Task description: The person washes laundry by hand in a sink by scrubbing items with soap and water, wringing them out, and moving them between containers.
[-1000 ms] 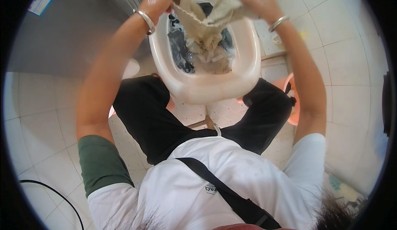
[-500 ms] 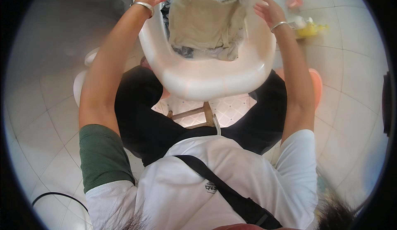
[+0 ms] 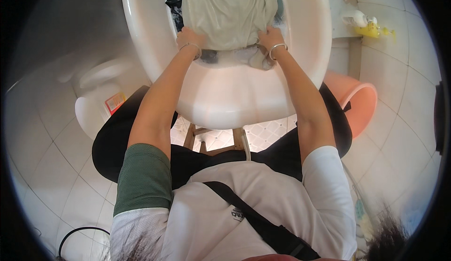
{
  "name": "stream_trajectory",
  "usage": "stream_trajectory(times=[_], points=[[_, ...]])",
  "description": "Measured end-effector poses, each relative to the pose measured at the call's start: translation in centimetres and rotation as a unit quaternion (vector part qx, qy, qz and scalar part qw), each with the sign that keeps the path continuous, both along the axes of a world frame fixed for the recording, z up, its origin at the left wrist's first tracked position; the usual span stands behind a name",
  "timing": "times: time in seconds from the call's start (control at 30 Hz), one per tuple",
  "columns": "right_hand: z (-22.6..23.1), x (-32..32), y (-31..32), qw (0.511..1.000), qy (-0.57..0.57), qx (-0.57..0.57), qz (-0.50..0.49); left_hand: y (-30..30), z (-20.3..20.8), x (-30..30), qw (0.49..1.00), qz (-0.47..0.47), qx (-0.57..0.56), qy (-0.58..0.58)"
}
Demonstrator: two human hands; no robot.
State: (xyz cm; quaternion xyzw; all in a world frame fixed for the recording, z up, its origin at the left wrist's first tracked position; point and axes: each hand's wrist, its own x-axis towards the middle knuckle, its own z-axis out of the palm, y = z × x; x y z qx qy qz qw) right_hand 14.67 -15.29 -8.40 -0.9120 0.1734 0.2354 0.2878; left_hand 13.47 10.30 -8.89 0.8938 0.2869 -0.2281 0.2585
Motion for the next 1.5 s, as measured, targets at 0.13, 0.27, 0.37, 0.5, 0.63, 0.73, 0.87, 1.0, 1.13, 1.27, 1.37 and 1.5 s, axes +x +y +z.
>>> stream_trajectory(times=[0.13, 0.27, 0.37, 0.5, 0.63, 0.73, 0.87, 1.0, 1.13, 1.27, 1.37, 1.5], points=[[2.7, 0.3, 0.2, 0.998, -0.012, 0.069, -0.004, 2.0, -0.6, 0.8, 0.993, -0.096, -0.034, 0.060], [5.1, 1.6, -2.3, 0.951, -0.271, -0.017, 0.147, 3.0, 2.0, 2.8, 0.983, -0.040, -0.146, -0.100], [11.8, 2.6, -0.2, 0.891, -0.164, 0.364, -0.217, 4.6, 5.0, 4.1, 0.922, 0.133, -0.335, -0.143], [18.8, 4.1, 0.3, 0.792, -0.216, 0.495, -0.286, 5.3, 14.0, 6.7, 0.873, 0.150, -0.384, -0.261], [25.1, 3.8, -0.3, 0.808, -0.277, 0.483, -0.195, 5.4, 21.0, 7.8, 0.844, 0.087, -0.387, -0.361], [29.5, 2.3, -0.4, 0.872, -0.262, 0.391, -0.133, 6.8, 22.7, 8.7, 0.840, 0.089, -0.393, -0.364], [30.0, -0.8, -0.2, 0.890, -0.318, 0.018, 0.328, 7.2, 25.9, 5.7, 0.873, -0.053, -0.328, -0.357], [31.8, -3.7, 2.7, 0.883, 0.004, -0.184, 0.432, 5.8, 27.4, -1.5, 0.854, -0.352, -0.095, -0.372], [30.7, -5.3, 1.0, 0.939, -0.083, 0.242, 0.228, 5.8, 26.2, -4.0, 0.791, -0.564, 0.062, -0.229], [28.1, -5.6, 0.8, 0.806, -0.068, 0.583, -0.071, 6.3, 23.1, -4.5, 0.848, -0.227, -0.471, -0.088], [25.2, -5.0, 2.3, 0.770, -0.156, 0.594, -0.172, 1.6, 21.9, -5.3, 0.757, 0.080, -0.639, -0.112], [25.8, -8.4, 11.4, 0.860, -0.438, 0.253, 0.065, -2.9, 23.9, -5.9, 0.593, 0.159, -0.787, -0.055]])
